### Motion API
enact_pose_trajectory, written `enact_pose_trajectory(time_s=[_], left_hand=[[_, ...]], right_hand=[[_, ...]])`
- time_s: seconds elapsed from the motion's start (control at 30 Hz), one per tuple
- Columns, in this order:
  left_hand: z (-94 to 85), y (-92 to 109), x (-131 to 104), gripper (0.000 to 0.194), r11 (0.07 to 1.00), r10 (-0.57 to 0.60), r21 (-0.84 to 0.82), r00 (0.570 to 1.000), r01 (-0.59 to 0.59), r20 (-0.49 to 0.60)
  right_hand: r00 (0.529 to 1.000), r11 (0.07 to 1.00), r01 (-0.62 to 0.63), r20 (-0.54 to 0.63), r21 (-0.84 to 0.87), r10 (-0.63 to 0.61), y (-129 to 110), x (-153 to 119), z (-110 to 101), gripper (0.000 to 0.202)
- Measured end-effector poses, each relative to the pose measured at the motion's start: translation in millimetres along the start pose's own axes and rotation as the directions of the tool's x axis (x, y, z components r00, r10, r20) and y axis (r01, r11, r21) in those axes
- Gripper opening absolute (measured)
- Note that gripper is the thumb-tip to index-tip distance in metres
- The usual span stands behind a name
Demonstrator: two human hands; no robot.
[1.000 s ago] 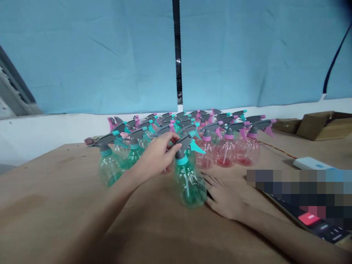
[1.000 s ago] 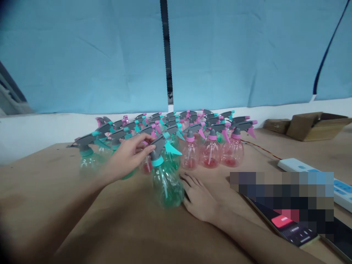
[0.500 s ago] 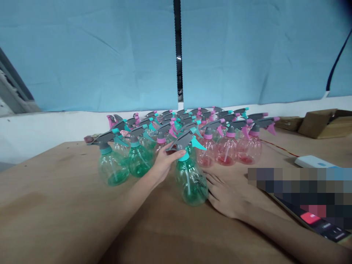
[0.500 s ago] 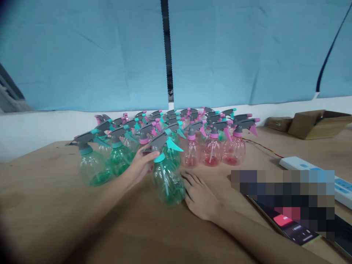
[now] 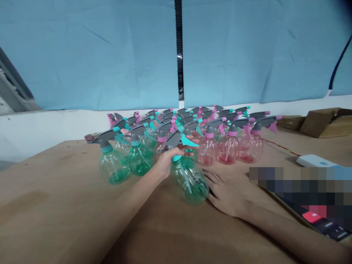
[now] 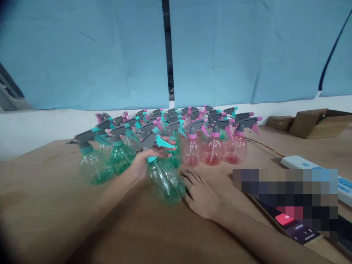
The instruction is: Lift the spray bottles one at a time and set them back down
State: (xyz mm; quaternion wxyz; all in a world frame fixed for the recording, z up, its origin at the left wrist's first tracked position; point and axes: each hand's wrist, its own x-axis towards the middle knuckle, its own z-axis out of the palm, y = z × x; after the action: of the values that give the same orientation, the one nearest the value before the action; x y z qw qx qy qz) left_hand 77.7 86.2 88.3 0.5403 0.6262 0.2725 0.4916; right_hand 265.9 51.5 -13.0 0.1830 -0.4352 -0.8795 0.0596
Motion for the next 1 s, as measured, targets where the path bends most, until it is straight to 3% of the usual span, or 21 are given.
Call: enact_pose_trajectory(time_s=[0.2,0.43,0.57,0.73,1.0], left_hand=[[6.9,3.8,-0.4,0.031,0.999,0.019,0.028,1.0,-0.018,-0.014],[7.4,-0.3,0.6,0.02,0.998,-0.024,0.046,0.973,0.035,-0.228],[6.6,0.0,1.2,0.017,0.999,-0.01,0.036,0.979,0.018,-0.202],[7.1,2.9,2.4,0.027,0.997,0.048,0.064,0.993,-0.041,-0.11],[9.5,4.6,-0.2,0.031,0.999,0.023,0.037,0.99,-0.018,-0.139]], right_hand=[[1.0,1.0,0.004,-0.004,-0.013,-0.004,-0.2,0.0,-0.4,0.048],[1.0,1.0,0.01,-0.002,-0.02,-0.01,0.8,0.2,0.7,0.047],[1.0,1.0,0.01,-0.002,-0.014,-0.01,1.1,0.1,0.5,0.047],[1.0,1.0,0.019,0.001,-0.022,-0.019,0.3,0.1,-0.8,0.047],[1.0,1.0,0.006,0.003,-0.023,-0.006,0.3,0.2,-0.1,0.047]])
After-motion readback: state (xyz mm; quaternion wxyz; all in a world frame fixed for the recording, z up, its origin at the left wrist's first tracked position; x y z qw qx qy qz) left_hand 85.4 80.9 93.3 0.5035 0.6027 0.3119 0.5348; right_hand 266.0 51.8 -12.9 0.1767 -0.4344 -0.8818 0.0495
